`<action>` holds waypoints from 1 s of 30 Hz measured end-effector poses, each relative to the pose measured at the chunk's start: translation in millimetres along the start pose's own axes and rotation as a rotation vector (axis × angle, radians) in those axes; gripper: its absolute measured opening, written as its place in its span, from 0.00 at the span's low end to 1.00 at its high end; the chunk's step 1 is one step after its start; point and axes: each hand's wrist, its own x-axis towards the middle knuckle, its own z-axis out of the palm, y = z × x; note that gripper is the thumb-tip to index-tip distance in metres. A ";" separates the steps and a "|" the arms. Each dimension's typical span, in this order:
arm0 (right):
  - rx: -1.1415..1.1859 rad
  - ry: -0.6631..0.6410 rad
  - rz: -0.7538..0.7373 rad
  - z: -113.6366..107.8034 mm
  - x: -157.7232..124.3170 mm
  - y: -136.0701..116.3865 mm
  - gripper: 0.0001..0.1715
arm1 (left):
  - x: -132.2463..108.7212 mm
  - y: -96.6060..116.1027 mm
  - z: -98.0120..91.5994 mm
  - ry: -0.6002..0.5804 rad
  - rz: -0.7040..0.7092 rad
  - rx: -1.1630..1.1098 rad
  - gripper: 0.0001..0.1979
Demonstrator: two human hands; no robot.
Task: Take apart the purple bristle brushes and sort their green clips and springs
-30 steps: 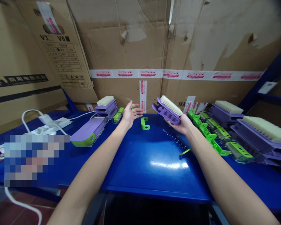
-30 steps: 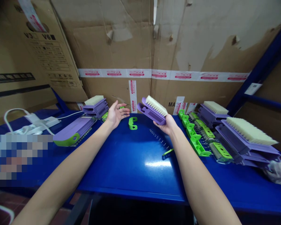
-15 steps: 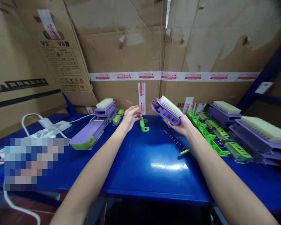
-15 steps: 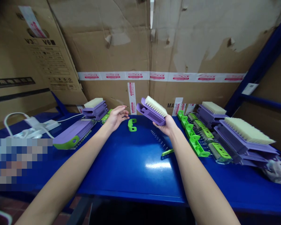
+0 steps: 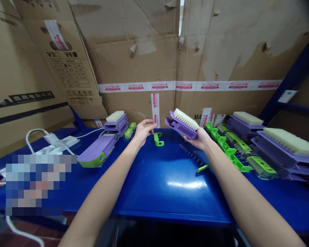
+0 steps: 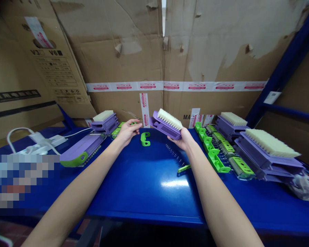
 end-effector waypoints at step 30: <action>-0.133 -0.045 0.017 20.1 -12.7 5.0 0.11 | -12.5 -9.9 21.0 -0.206 0.051 0.270 0.23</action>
